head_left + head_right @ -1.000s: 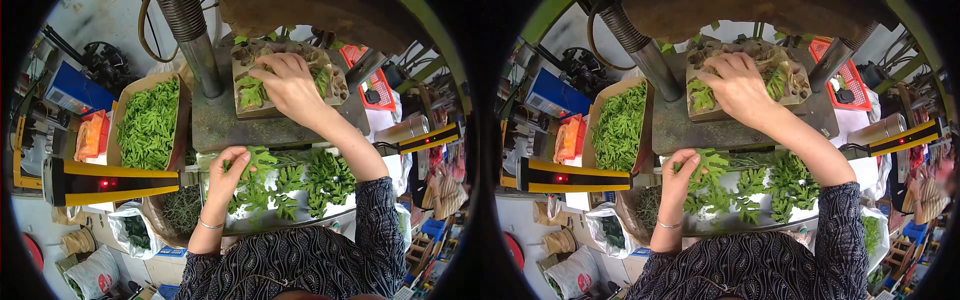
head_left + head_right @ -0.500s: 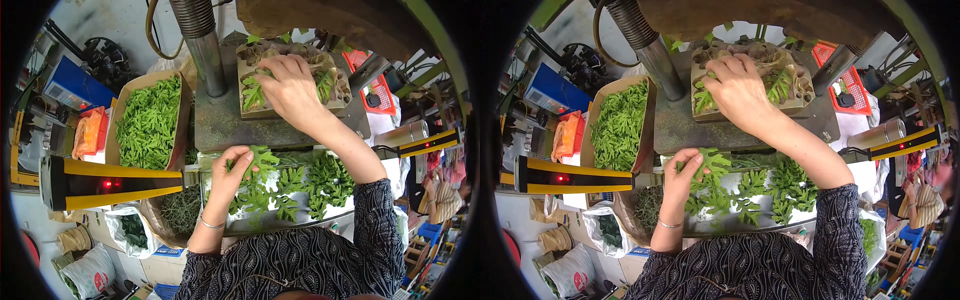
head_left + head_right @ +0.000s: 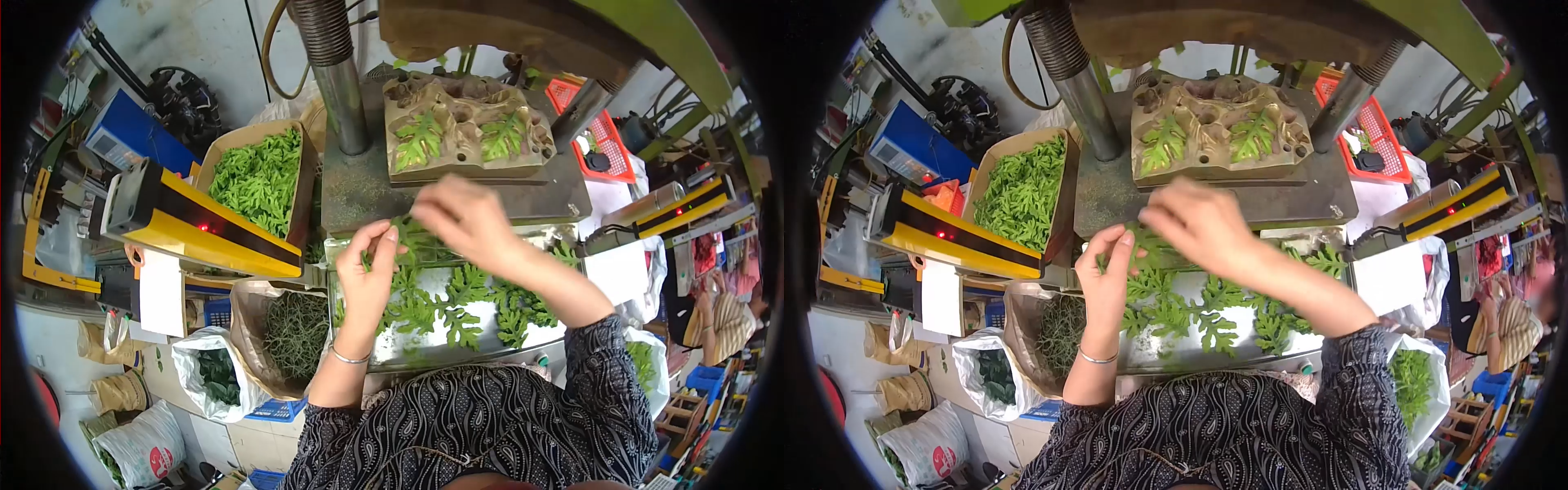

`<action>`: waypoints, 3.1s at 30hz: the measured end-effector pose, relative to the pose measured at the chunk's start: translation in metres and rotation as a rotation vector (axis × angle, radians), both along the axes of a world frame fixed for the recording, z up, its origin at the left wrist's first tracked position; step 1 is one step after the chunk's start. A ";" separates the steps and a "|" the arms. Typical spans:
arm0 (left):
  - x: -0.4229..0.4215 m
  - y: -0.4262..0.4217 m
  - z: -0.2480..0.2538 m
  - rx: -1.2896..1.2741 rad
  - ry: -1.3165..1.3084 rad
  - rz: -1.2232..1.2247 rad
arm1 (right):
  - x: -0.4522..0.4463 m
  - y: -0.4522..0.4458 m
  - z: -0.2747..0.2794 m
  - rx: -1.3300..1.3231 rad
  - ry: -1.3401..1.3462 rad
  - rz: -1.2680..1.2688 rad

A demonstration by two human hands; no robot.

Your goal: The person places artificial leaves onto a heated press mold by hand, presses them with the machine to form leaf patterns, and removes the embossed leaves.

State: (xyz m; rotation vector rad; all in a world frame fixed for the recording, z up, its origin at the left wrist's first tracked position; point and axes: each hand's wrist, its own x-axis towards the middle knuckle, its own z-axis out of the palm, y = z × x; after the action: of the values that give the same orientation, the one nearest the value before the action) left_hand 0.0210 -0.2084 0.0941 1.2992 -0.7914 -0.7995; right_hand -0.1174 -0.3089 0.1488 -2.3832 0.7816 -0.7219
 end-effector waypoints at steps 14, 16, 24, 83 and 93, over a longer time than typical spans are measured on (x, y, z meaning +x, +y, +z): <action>-0.014 -0.013 0.016 -0.261 -0.629 -0.092 | -0.023 0.011 -0.032 0.842 -0.460 -0.028; -0.014 -0.013 0.019 -0.220 -0.560 -0.135 | -0.026 0.010 -0.032 0.879 -0.432 -0.011; -0.012 0.024 0.018 -0.083 -0.192 -0.164 | -0.060 -0.012 -0.051 0.624 -0.695 -0.362; -0.039 0.011 0.025 -0.049 -0.127 -0.171 | -0.087 0.026 -0.081 0.081 -0.145 0.002; -0.054 0.014 0.036 -0.080 -0.299 -0.302 | -0.095 0.053 -0.023 0.066 -0.278 -0.129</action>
State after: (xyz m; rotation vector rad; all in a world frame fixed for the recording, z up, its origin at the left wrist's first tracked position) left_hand -0.0334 -0.1947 0.1302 1.2589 -1.2685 -0.8099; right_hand -0.2120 -0.2558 0.1256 -2.1278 0.8294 -1.0373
